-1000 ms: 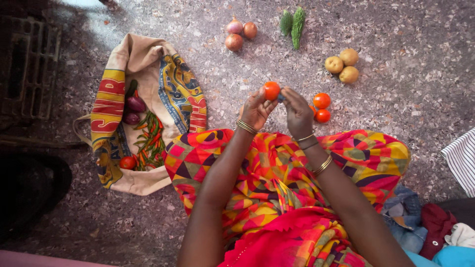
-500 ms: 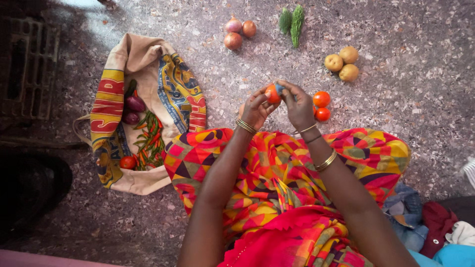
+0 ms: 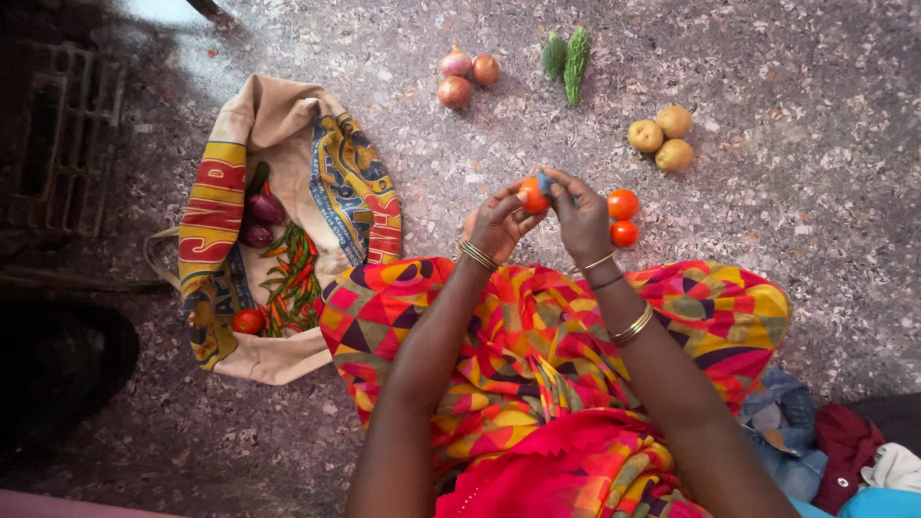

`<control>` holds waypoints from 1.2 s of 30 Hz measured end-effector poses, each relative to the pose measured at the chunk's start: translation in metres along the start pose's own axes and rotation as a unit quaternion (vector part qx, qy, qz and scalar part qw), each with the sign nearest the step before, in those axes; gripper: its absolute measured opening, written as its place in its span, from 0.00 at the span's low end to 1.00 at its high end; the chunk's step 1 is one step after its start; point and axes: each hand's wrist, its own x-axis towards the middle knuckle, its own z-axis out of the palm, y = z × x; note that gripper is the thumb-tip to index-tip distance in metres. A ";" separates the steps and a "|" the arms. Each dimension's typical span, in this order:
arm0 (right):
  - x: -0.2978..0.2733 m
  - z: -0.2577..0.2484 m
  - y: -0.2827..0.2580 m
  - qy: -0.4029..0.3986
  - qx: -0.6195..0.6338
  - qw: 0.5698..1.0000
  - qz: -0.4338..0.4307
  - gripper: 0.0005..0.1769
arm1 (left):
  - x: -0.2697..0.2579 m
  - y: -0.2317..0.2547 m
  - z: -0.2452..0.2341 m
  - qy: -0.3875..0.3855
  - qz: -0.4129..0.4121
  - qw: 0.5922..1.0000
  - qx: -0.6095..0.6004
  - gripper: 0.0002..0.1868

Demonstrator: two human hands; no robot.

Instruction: The person wipes several tomatoes one by one using a blue cloth and places them on the floor while sitting near a bag of mixed vegetables.

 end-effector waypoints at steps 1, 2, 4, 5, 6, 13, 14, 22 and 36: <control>0.002 -0.001 0.007 -0.007 0.121 0.987 0.105 0.15 | -0.001 0.001 0.003 0.008 -0.001 1.000 -0.018 0.23; 0.001 -0.001 0.012 -0.008 0.121 0.987 0.105 0.15 | -0.002 0.002 0.005 0.016 -0.002 0.999 -0.036 0.22; -0.001 -0.003 0.019 -0.001 0.124 0.986 0.113 0.16 | -0.003 0.000 0.007 0.022 -0.005 0.999 -0.037 0.23; 0.000 -0.005 0.020 -0.001 0.124 0.986 0.113 0.16 | -0.004 -0.002 0.006 0.029 -0.010 0.999 -0.038 0.23; 0.002 -0.007 0.020 0.002 0.102 0.988 0.113 0.15 | -0.002 -0.004 0.005 0.029 -0.010 0.999 -0.039 0.23; 0.000 -0.001 -0.019 -0.023 -0.118 0.992 -0.029 0.15 | 0.010 -0.010 -0.007 0.027 -0.001 0.999 0.026 0.27; -0.003 0.002 -0.026 -0.024 -0.119 0.992 -0.028 0.15 | 0.012 -0.009 -0.009 0.029 0.005 0.999 0.034 0.29; -0.018 0.007 -0.033 -0.053 -0.212 0.959 -0.178 0.22 | 0.012 0.000 -0.011 0.026 0.021 0.998 -0.061 0.26; 0.009 0.017 -0.040 -0.042 -0.195 0.965 -0.170 0.19 | 0.020 0.000 -0.022 0.013 0.029 0.999 -0.014 0.24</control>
